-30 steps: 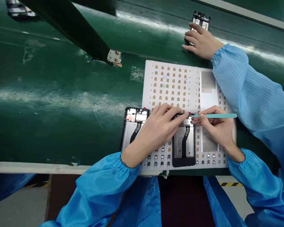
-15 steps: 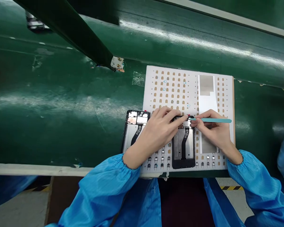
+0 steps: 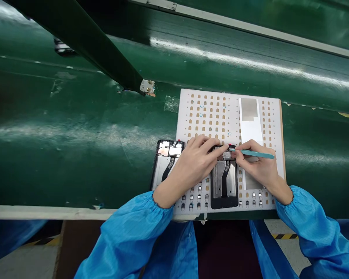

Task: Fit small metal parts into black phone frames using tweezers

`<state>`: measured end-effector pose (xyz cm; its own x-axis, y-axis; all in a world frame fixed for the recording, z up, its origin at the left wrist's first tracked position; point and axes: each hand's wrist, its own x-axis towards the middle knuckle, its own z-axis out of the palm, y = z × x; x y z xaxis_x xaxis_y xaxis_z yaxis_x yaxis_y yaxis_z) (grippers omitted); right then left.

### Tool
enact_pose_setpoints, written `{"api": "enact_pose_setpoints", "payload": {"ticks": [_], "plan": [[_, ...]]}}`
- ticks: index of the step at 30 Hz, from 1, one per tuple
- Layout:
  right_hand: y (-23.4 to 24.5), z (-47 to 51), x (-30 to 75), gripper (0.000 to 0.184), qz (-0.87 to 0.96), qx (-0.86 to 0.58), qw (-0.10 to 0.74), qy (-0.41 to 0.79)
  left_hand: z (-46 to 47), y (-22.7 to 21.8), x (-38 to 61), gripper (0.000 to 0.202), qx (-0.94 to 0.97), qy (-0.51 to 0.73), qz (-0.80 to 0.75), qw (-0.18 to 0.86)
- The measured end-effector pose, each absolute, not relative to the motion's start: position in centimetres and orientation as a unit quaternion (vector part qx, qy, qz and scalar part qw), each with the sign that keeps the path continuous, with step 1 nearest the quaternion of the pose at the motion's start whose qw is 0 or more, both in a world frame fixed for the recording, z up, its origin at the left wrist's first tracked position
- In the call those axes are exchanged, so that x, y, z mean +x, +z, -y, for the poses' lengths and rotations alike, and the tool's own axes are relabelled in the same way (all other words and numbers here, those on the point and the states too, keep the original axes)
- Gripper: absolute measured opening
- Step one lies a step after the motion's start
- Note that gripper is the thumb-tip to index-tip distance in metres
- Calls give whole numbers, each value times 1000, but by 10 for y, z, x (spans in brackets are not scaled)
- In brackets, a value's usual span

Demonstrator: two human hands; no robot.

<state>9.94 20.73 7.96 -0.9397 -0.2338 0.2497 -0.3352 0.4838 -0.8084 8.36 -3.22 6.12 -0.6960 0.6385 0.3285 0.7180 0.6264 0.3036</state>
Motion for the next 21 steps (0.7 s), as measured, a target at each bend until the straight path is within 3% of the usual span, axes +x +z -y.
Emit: {"api": "enact_pose_setpoints", "payload": {"ticks": [6, 15, 21], "plan": [[80, -205, 98, 6, 866, 184, 87, 456, 33, 60, 83, 38, -374, -219, 897, 82], [79, -205, 99, 9, 866, 191, 76, 456, 33, 58, 84, 36, -377, -221, 894, 95], [75, -204, 99, 8, 847, 191, 70, 491, 35, 64, 80, 36, -348, -293, 890, 41]]}}
